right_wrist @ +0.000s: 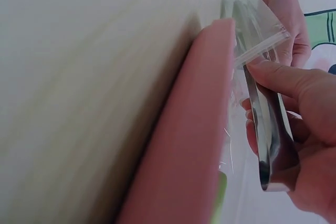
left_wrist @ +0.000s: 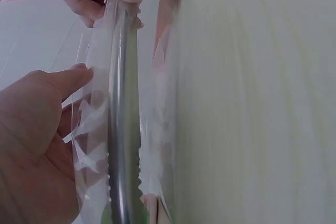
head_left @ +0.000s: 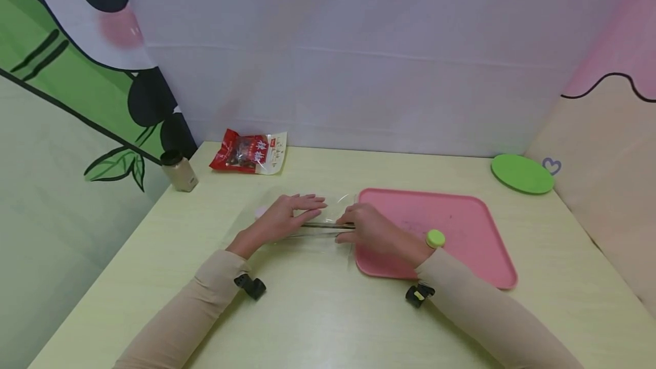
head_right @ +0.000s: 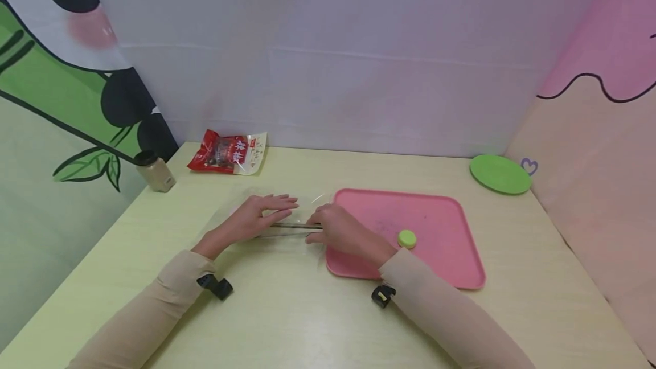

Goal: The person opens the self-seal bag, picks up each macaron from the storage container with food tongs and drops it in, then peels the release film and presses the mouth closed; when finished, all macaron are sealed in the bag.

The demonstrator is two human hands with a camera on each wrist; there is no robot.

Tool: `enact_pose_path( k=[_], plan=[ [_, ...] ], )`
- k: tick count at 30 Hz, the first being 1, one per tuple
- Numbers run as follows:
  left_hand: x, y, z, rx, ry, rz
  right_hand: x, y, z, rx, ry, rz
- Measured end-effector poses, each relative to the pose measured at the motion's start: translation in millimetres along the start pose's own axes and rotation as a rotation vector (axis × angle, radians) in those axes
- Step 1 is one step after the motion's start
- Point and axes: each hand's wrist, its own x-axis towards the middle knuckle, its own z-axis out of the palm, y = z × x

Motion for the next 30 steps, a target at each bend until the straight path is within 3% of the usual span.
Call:
enact_pose_path(
  k=[20,30],
  plan=[
    [-0.5,-0.2,1.0,-0.025,-0.011,0.006,9.1,-1.9,1.3,0.007,-0.088,-0.029],
    [0.2,-0.4,2.5,-0.022,0.001,0.014,12.8,-3.1,1.6,0.003,-0.086,-0.025]
  ],
)
